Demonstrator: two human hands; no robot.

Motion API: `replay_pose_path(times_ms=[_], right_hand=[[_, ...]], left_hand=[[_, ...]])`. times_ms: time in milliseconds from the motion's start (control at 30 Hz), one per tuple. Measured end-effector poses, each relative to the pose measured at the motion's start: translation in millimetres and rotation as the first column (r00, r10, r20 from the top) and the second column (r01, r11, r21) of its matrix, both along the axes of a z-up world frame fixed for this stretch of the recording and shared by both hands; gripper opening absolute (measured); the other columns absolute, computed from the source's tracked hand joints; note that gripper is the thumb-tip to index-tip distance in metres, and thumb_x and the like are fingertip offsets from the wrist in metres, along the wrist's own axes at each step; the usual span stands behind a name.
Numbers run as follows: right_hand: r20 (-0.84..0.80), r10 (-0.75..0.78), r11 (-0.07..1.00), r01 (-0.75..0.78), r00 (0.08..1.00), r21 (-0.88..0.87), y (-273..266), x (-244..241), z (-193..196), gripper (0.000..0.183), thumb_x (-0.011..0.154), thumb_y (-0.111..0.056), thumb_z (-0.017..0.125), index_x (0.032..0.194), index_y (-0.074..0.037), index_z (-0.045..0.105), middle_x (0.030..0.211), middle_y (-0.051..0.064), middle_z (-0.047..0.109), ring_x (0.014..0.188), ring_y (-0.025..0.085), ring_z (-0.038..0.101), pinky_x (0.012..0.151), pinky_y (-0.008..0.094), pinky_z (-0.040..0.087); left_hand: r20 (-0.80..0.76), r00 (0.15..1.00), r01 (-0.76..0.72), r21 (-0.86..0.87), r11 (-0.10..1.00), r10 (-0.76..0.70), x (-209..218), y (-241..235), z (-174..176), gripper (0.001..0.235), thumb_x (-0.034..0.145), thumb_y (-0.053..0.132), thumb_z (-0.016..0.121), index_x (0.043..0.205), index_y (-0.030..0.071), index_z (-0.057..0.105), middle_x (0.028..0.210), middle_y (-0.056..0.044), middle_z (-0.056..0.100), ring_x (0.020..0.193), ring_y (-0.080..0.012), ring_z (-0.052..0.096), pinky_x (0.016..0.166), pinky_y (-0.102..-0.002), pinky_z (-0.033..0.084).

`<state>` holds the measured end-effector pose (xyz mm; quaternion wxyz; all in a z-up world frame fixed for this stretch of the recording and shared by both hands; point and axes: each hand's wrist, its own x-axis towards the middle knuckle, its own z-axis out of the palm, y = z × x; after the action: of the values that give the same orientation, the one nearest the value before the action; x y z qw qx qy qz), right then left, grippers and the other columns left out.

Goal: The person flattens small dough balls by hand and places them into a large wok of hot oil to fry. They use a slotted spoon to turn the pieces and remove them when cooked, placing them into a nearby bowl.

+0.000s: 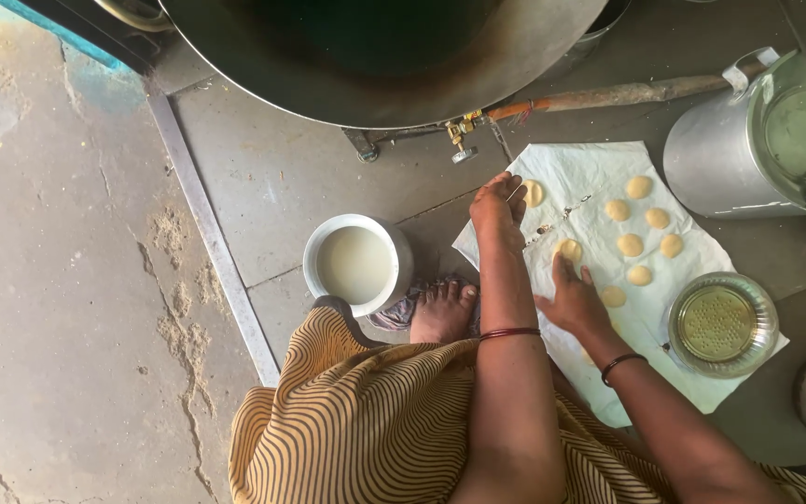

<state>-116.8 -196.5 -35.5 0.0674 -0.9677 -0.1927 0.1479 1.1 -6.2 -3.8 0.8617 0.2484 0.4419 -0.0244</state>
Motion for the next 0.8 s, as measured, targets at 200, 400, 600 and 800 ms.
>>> replay_pose_path(times_ms=[200, 400, 600, 800], right_hand=[[-0.069, -0.023, 1.0, 0.024, 0.997, 0.018, 2, 14, 6, 0.104, 0.081, -0.052, 0.073, 0.151, 0.008, 0.024, 0.149, 0.031, 0.044, 0.138, 0.037, 0.047, 0.119, 0.052, 0.018], [-0.054, 0.035, 0.999, -0.033, 0.998, 0.024, -7, 21, -5, 0.11, 0.081, -0.056, 0.072, 0.156, 0.005, 0.019, 0.153, 0.027, 0.041, 0.144, 0.035, 0.04, 0.122, 0.052, 0.016], [-0.012, 0.005, 0.999, -0.005, 1.0, 0.051, -16, 33, -22, 0.106, 0.082, -0.058, 0.069, 0.156, 0.0, 0.019, 0.16, 0.024, 0.037, 0.15, 0.032, 0.034, 0.121, 0.056, 0.017], [0.048, -0.041, 0.987, 0.033, 0.998, 0.155, -17, 34, -27, 0.112, 0.084, -0.061, 0.068, 0.158, 0.004, 0.016, 0.159, 0.026, 0.037, 0.15, 0.033, 0.034, 0.123, 0.06, 0.017]], left_hand=[[-0.024, 1.0, 0.013, 0.025, 1.0, -0.013, -4, 4, 0, 0.023, 0.101, 0.022, 0.054, 0.114, 0.011, 0.068, 0.105, -0.004, 0.075, 0.09, -0.0172, 0.071, 0.073, -0.029, 0.051], [-0.052, 0.999, 0.018, 0.052, 0.998, -0.015, -4, 9, -4, 0.023, 0.1, 0.024, 0.054, 0.114, 0.012, 0.069, 0.104, -0.003, 0.075, 0.093, -0.0172, 0.071, 0.074, -0.029, 0.049], [-0.034, 0.999, 0.015, 0.069, 0.998, -0.013, -2, 7, -9, 0.023, 0.1, 0.022, 0.054, 0.113, 0.01, 0.068, 0.105, -0.006, 0.075, 0.092, -0.0187, 0.071, 0.072, -0.029, 0.051], [0.019, 0.999, 0.033, 0.097, 0.995, -0.035, 10, 2, -13, 0.023, 0.099, 0.019, 0.053, 0.113, 0.008, 0.068, 0.107, -0.008, 0.075, 0.091, -0.0196, 0.071, 0.067, -0.027, 0.049]])
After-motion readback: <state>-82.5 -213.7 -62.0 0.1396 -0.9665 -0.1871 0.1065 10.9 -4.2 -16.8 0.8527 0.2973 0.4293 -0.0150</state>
